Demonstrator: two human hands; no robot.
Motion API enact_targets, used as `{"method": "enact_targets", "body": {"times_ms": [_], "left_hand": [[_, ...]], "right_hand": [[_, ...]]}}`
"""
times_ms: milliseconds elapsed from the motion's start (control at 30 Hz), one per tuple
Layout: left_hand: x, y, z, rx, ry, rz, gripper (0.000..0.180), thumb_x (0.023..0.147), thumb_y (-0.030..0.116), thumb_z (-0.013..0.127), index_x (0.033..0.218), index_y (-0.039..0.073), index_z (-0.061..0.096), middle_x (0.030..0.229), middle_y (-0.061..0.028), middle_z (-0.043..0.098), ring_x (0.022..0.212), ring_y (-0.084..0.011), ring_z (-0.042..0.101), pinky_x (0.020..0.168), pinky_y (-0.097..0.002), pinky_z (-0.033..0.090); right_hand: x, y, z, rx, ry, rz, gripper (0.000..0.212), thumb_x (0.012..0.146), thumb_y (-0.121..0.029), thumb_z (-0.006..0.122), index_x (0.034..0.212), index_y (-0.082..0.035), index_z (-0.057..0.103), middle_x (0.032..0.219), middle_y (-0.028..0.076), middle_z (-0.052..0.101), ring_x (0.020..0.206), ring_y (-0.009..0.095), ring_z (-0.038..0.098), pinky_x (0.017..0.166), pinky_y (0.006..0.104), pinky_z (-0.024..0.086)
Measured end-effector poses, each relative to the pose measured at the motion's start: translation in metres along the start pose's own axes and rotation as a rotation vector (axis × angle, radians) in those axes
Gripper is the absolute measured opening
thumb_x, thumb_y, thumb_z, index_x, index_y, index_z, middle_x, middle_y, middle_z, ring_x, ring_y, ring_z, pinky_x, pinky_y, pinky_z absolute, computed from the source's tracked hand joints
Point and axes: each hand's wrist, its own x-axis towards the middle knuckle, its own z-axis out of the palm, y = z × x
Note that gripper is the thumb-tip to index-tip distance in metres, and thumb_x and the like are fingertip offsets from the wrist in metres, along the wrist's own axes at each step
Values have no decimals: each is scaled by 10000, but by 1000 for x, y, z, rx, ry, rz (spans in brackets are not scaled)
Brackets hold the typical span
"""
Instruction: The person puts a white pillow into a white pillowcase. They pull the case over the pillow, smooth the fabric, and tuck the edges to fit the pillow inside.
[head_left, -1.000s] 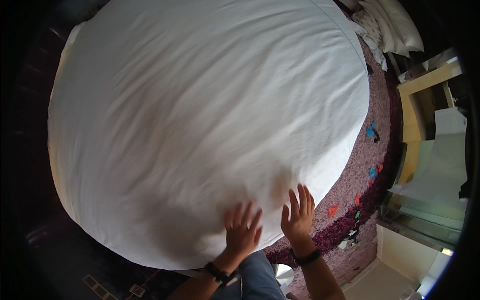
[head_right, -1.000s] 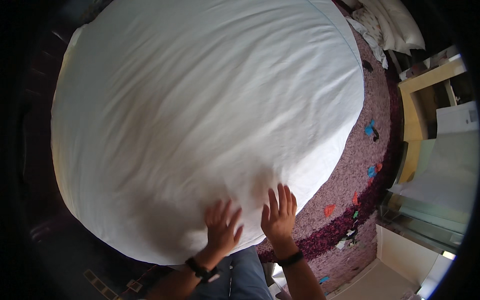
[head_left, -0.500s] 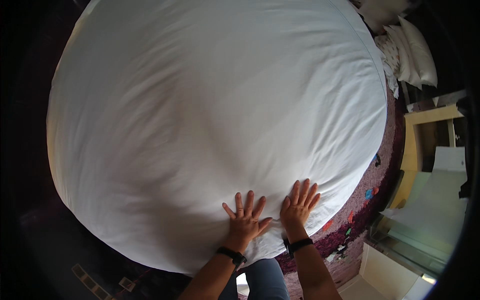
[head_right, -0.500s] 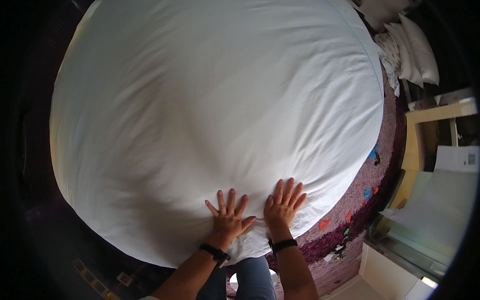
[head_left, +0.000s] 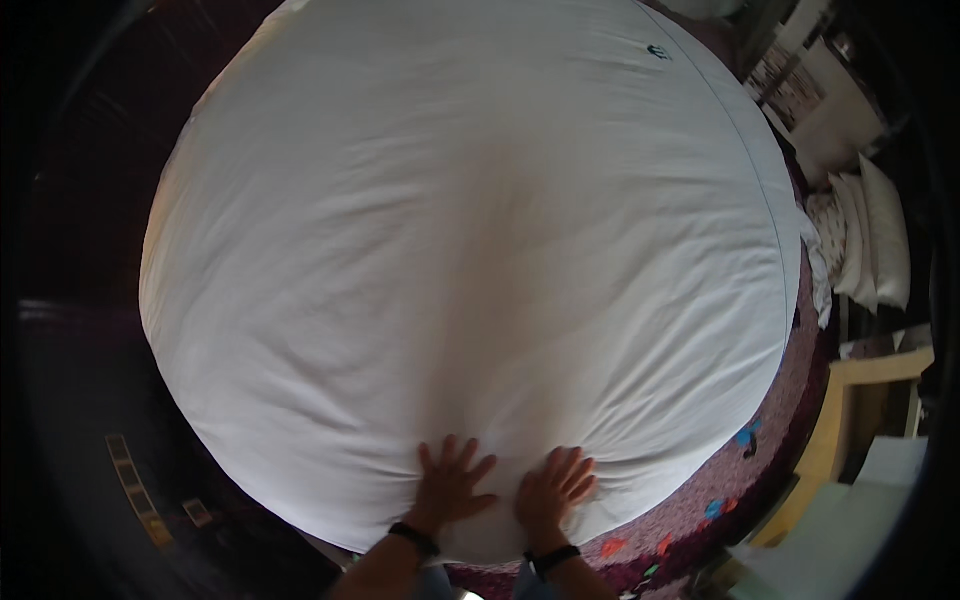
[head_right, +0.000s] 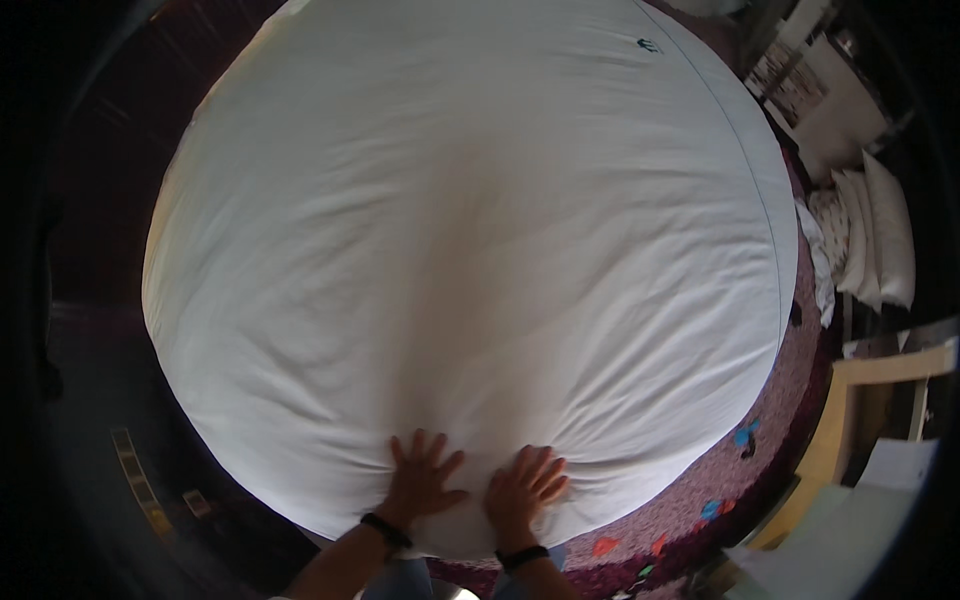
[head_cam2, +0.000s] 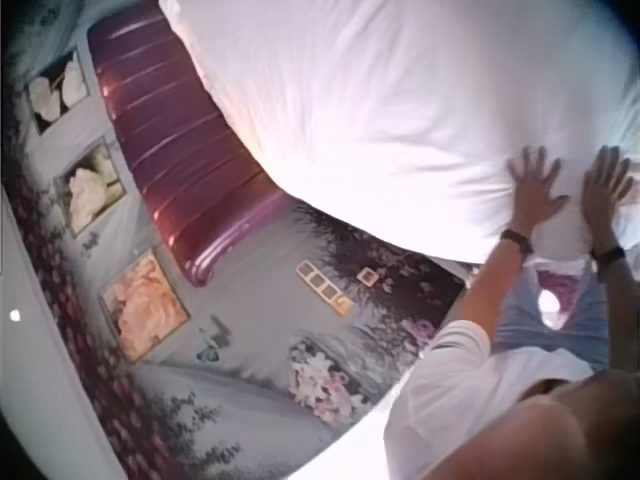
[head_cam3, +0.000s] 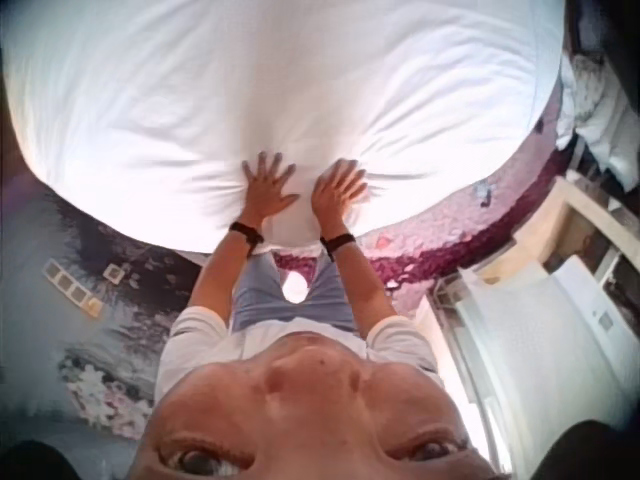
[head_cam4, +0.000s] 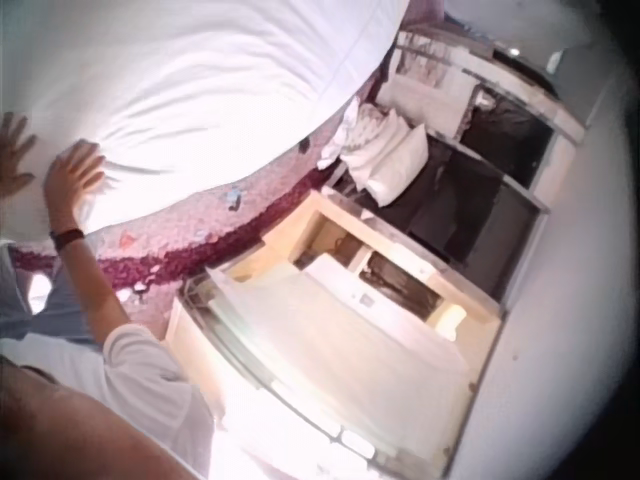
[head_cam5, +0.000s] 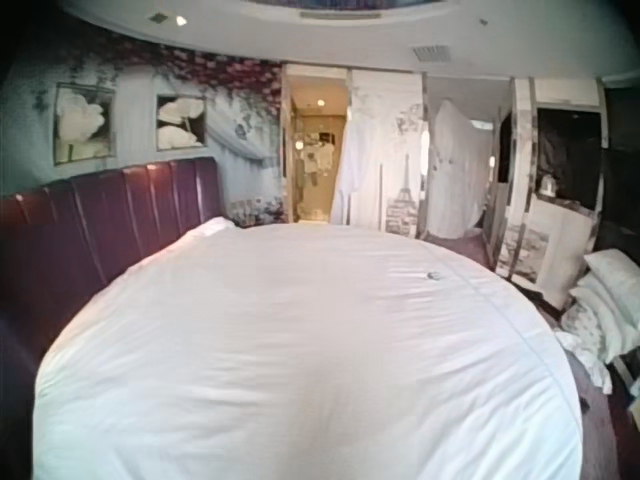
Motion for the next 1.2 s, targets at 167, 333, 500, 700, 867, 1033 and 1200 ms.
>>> {"method": "enact_targets", "body": {"times_ms": [167,333,500,700,867,1033,1200], "left_hand": [[3,25,-15,-91,50,-248,688,810,513,686,1404,222,498,1556,-164,290,1449,-462,170,1076,-732,75],[41,91,-10,-134,145,-447,748,850,441,672,1464,109,405,1592,-218,179,1469,-472,108,1109,-705,54],[45,153,22,-58,229,-594,712,903,544,559,1485,166,402,1569,-187,290,1457,-420,232,1097,-697,188],[-45,226,59,-130,268,-493,654,945,533,508,1506,229,368,1592,-54,290,1475,-273,240,1170,-484,254],[-93,274,93,-86,276,-604,633,924,344,551,1503,164,371,1561,-29,344,1460,-226,275,1191,-421,221],[-141,295,118,-890,-262,-894,528,865,213,600,1376,102,527,1405,-135,504,1389,-299,386,1136,-481,297],[-258,351,82,-585,714,-1069,355,800,136,671,1142,46,646,1272,-192,561,1216,-364,529,1027,-494,408]], "right_hand": [[19,41,-68,278,-159,-281,661,844,-283,605,1436,-58,417,1531,276,276,1422,471,227,1096,623,182],[97,43,-88,129,12,-537,588,867,-217,603,1419,-86,447,1535,247,290,1425,442,241,1111,610,187],[89,79,-48,-123,-21,-705,602,928,-243,541,1485,-124,346,1564,237,246,1451,474,173,1146,653,114],[-16,147,-54,-225,-153,-880,549,992,-298,452,1454,-23,344,1571,260,207,1469,477,121,1161,639,68],[-77,161,-56,-236,-363,-973,685,930,-306,559,1464,37,301,1532,312,233,1426,517,197,1145,644,128],[-133,163,-36,-269,-937,-859,671,904,-283,608,1419,59,345,1368,252,492,1287,393,476,1039,436,409],[-189,116,-21,55,-1014,-1378,382,929,-235,611,1222,5,567,1092,172,647,929,312,646,768,395,537]]}}
